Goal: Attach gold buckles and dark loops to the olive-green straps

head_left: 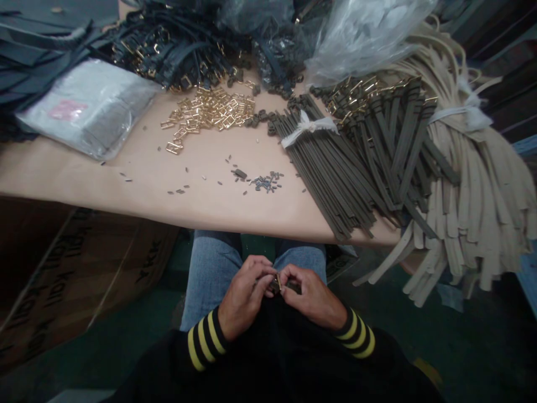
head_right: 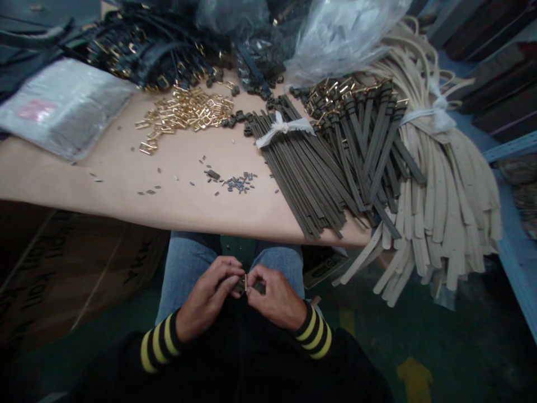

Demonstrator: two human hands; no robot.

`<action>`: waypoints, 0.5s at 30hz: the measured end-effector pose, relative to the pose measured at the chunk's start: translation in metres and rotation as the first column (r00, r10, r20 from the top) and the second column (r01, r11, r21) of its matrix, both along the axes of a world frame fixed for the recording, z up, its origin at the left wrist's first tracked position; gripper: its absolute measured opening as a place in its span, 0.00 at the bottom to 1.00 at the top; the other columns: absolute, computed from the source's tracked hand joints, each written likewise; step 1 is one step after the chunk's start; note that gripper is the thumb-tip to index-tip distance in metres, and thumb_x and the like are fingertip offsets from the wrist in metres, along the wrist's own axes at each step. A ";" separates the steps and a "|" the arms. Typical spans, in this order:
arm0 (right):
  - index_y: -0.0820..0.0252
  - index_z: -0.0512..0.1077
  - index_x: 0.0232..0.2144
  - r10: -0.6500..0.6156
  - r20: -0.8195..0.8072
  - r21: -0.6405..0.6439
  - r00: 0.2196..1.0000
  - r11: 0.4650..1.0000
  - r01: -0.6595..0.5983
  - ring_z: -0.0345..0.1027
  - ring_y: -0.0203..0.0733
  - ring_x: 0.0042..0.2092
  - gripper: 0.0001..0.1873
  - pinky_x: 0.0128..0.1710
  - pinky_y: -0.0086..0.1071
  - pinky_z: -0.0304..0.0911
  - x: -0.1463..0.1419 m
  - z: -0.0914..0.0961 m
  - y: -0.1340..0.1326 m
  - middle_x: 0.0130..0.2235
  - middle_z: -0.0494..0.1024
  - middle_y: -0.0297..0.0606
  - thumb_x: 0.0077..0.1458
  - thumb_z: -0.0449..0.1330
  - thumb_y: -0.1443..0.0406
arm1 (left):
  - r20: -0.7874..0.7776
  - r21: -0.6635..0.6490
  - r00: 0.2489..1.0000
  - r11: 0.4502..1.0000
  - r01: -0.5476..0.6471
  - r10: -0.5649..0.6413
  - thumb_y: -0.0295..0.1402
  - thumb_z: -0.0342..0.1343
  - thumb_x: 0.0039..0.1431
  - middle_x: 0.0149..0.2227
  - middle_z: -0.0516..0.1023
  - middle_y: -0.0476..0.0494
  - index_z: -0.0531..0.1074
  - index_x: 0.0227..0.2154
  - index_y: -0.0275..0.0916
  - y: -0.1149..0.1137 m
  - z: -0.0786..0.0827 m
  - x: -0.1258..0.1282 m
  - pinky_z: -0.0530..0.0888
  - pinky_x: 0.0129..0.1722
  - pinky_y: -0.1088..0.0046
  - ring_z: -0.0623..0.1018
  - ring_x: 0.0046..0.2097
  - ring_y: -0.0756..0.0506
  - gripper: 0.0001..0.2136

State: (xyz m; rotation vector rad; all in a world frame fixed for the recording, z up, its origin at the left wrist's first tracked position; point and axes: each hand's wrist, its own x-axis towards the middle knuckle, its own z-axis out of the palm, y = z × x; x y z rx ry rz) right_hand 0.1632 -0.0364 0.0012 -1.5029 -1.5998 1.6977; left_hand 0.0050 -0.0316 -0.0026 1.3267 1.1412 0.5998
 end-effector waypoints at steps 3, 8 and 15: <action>0.61 0.59 0.21 0.056 0.018 0.054 0.998 0.997 -0.057 0.60 0.35 0.28 0.02 0.30 0.28 0.57 0.000 0.004 0.001 0.24 0.66 0.33 0.42 0.50 0.70 | 0.084 -0.337 0.996 0.942 0.006 0.024 0.36 0.45 0.54 0.26 0.65 0.50 0.63 0.36 0.34 0.008 -0.002 -0.003 0.69 0.23 0.76 0.68 0.23 0.54 0.11; 0.61 0.59 0.22 0.128 0.043 0.040 0.991 0.991 -0.129 0.59 0.34 0.27 0.02 0.29 0.27 0.56 0.000 0.009 0.002 0.23 0.65 0.32 0.43 0.49 0.70 | 0.292 -0.575 0.955 0.808 0.128 0.057 0.39 0.55 0.46 0.25 0.67 0.50 0.65 0.31 0.32 0.013 -0.005 -0.005 0.70 0.24 0.77 0.68 0.25 0.54 0.15; 0.61 0.59 0.22 0.144 0.074 0.041 0.987 0.988 -0.147 0.58 0.34 0.27 0.03 0.29 0.27 0.56 0.000 0.013 0.000 0.23 0.64 0.32 0.41 0.49 0.72 | 0.366 -0.650 0.924 0.741 0.168 0.111 0.38 0.58 0.43 0.25 0.69 0.50 0.64 0.29 0.33 0.010 -0.010 -0.006 0.70 0.27 0.77 0.70 0.27 0.54 0.15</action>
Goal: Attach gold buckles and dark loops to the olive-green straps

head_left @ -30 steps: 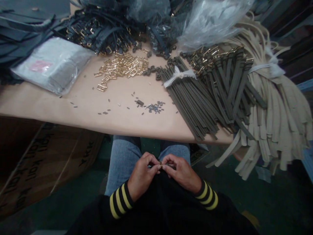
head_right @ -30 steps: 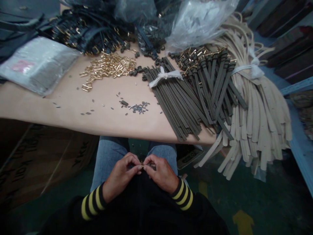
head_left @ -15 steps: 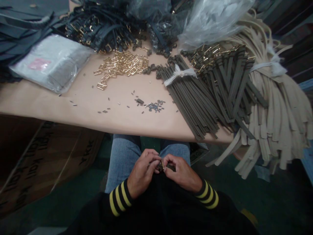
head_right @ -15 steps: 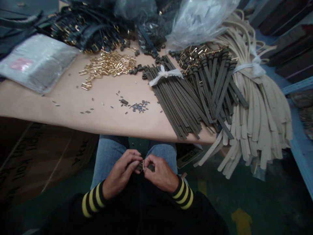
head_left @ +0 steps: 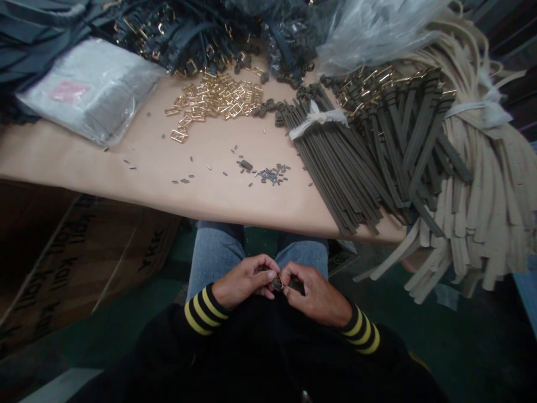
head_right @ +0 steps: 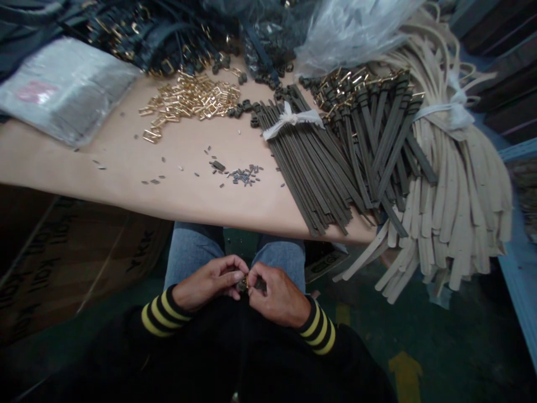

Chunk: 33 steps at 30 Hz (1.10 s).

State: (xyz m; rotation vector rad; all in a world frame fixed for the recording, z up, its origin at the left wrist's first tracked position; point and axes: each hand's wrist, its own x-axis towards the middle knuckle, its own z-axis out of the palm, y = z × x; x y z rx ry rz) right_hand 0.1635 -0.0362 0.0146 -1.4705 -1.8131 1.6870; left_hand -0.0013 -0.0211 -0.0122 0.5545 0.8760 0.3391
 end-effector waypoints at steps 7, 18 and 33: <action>0.60 0.58 0.22 0.041 -0.028 0.035 0.999 0.999 -0.040 0.59 0.33 0.27 0.05 0.28 0.26 0.56 0.000 -0.001 -0.002 0.24 0.65 0.32 0.41 0.49 0.73 | 0.029 0.024 0.998 0.998 0.057 -0.057 0.40 0.59 0.41 0.23 0.70 0.51 0.64 0.25 0.32 0.000 0.002 -0.004 0.70 0.25 0.78 0.70 0.24 0.55 0.16; 0.59 0.55 0.22 0.073 -0.007 0.008 0.997 0.997 -0.073 0.57 0.35 0.27 0.04 0.29 0.28 0.54 0.004 0.001 -0.002 0.24 0.63 0.32 0.41 0.48 0.72 | 0.139 0.024 0.990 1.000 0.020 -0.023 0.39 0.59 0.42 0.21 0.67 0.54 0.61 0.26 0.33 0.002 0.008 -0.004 0.63 0.13 0.84 0.64 0.16 0.59 0.16; 0.59 0.56 0.22 0.021 0.325 0.101 0.945 0.993 -0.056 0.58 0.35 0.24 0.07 0.25 0.27 0.50 -0.004 0.013 -0.003 0.20 0.62 0.30 0.40 0.48 0.75 | 0.042 0.005 0.998 0.999 -0.037 0.037 0.36 0.61 0.38 0.17 0.60 0.60 0.57 0.24 0.37 -0.005 0.013 0.003 0.56 0.08 0.87 0.56 0.12 0.61 0.17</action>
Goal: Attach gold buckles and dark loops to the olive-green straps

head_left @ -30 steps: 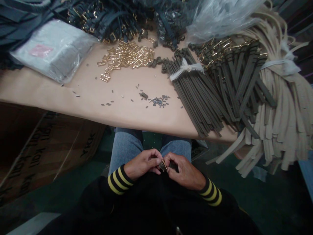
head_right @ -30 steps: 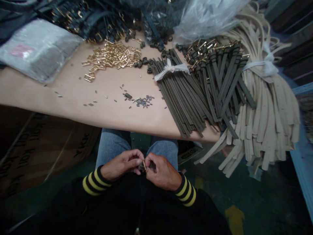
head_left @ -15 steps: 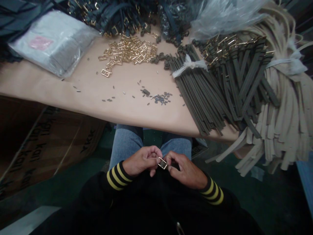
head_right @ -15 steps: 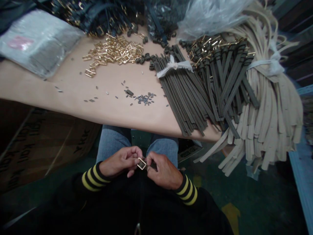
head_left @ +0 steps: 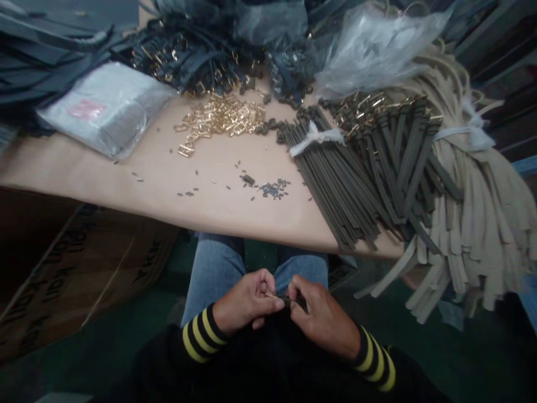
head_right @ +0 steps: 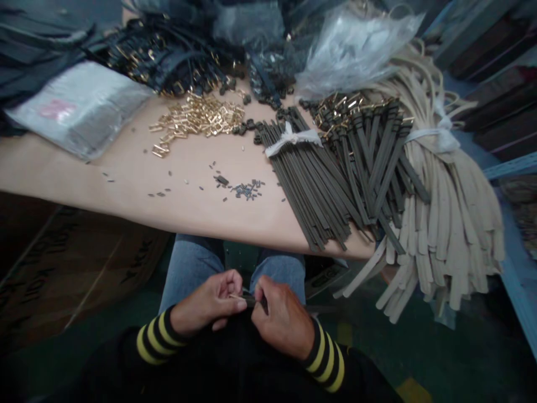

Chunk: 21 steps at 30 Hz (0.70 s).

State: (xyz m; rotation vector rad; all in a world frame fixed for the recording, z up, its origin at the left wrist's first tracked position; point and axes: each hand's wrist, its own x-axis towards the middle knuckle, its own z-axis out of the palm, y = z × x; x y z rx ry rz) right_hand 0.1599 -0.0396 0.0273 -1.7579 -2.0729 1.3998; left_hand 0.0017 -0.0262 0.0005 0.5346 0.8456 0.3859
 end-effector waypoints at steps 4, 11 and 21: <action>0.60 0.60 0.25 0.028 0.093 0.131 0.995 0.991 -0.040 0.64 0.39 0.28 0.09 0.28 0.29 0.55 -0.006 -0.009 -0.005 0.24 0.68 0.35 0.41 0.47 0.76 | -0.162 0.140 0.983 0.984 0.111 -0.088 0.41 0.57 0.41 0.18 0.59 0.58 0.61 0.25 0.35 0.006 -0.001 -0.002 0.59 0.11 0.84 0.58 0.15 0.59 0.16; 0.59 0.64 0.27 0.144 0.104 0.196 0.984 0.967 -0.162 0.67 0.38 0.28 0.12 0.27 0.26 0.57 -0.008 -0.011 0.015 0.26 0.72 0.36 0.40 0.49 0.77 | -0.268 0.347 0.963 0.935 0.073 0.024 0.48 0.54 0.41 0.22 0.61 0.52 0.63 0.22 0.34 0.015 -0.002 -0.009 0.61 0.17 0.81 0.62 0.21 0.56 0.19; 0.61 0.69 0.32 0.163 0.124 0.441 0.979 0.875 -0.201 0.67 0.37 0.32 0.09 0.33 0.27 0.59 0.002 0.033 0.139 0.30 0.75 0.38 0.51 0.49 0.70 | -0.158 0.277 0.983 0.960 -0.048 0.094 0.57 0.51 0.36 0.15 0.61 0.53 0.59 0.20 0.37 0.030 -0.031 -0.011 0.51 0.17 0.79 0.58 0.18 0.56 0.25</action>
